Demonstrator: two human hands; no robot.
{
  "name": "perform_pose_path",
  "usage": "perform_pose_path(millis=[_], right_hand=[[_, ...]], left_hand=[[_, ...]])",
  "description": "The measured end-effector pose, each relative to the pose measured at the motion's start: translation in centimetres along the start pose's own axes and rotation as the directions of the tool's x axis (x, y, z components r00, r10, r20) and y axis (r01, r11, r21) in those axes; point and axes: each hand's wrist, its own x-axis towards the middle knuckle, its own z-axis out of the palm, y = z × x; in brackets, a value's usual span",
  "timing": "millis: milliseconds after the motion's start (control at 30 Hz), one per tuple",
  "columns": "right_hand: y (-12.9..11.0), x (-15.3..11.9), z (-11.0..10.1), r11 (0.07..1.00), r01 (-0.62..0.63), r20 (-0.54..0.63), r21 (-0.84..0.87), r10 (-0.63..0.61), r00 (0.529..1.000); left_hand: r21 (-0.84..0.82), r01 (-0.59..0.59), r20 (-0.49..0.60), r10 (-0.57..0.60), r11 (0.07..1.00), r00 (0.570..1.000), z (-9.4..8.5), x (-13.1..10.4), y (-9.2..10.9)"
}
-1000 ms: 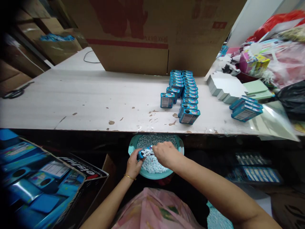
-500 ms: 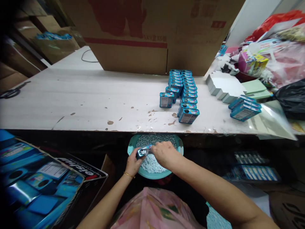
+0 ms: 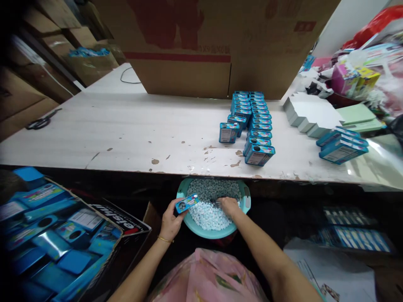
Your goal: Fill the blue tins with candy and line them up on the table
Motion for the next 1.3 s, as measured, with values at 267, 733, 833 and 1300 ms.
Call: perform_pose_path(millis=[267, 733, 833, 1300], right_hand=[[1.3, -0.5, 0.2, 0.925, 0.146, 0.014, 0.35, -0.161, 0.987], [-5.7, -7.5, -11.7, 0.947, 0.248, -0.018, -0.205, -0.257, 0.966], [-7.8, -8.3, -11.7, 0.878, 0.251, -0.022, -0.408, -0.284, 0.959], [-7.3, -5.9, -12.9, 0.909, 0.387, -0.167, -0.155, -0.41, 0.897]], left_hand=[[0.071, -0.052, -0.053, 0.056, 0.996, 0.997, -0.9, -0.2, 0.4], [0.148, -0.116, 0.03, 0.112, 0.982, 0.993, 3.2, 0.0, 1.5], [0.151, -0.125, 0.038, 0.121, 0.98, 0.992, 3.3, 0.1, 1.4], [0.003, -0.046, 0.025, 0.046, 0.999, 0.999, 1.9, 0.7, 4.7]])
